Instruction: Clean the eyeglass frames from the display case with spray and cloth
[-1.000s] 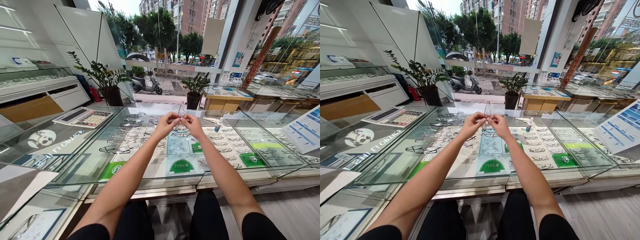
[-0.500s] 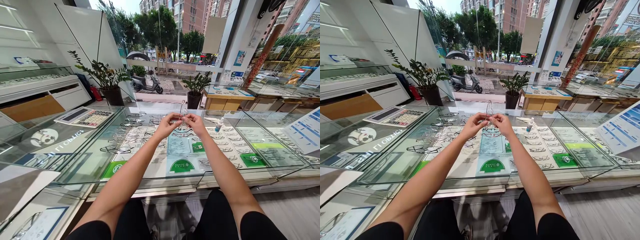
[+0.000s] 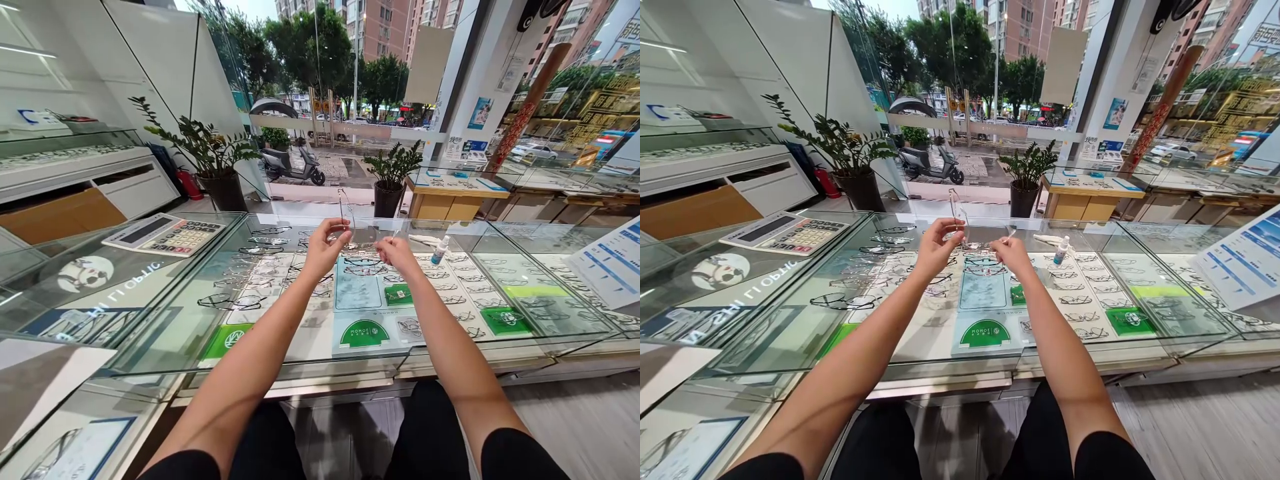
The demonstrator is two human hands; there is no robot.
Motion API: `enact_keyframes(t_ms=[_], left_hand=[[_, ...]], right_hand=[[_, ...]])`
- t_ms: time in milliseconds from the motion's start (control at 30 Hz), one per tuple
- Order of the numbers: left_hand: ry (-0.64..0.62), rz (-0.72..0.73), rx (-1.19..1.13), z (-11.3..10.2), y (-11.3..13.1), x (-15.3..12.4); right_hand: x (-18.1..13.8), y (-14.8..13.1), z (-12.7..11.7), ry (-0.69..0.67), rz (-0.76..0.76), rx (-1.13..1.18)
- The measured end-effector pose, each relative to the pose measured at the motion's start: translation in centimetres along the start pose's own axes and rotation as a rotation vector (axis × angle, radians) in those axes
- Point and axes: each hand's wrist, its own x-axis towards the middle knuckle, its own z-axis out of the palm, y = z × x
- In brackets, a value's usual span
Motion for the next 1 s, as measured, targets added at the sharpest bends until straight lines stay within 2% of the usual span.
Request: enact_keyframes(t_ms=[100,167,267,367,533,833,1000], left_hand=[[-0.001,0.008,0.083,-0.1,0.3,-0.1],[-0.016,0.011,0.123,0.0,0.6,-0.3],[-0.043,0.042,0.152,0.3,0.8,-0.5],[-0.076,0.108,0.169,0.6,0.9,-0.8],[-0.062,0.176,0.203,0.8,0.6,-1.0],[-0.151,0.153,0.251,1.1,0.3,-1.5],[-0.165,0.163,0.241,1.5,-0.1,-1.9]], right_hand=[[-0.6,-0.4,-0.8,-0.268,0.199,-0.124],[-1.2,-1.0,-0.8,-0.377,0.131,-0.114],[-2.3,-2.0,0.2,-0.298,-0.163,0.064],[-2.8,-2.2,1.7,-0.258,-0.298,0.117],[-2.3,-1.6,1.8,-0.184,-0.319,0.095],[-0.9,-2.1,-2.0,0.073,-0.322,0.208],[-0.6,-1.2,-1.5,0.065,-0.329,0.225]])
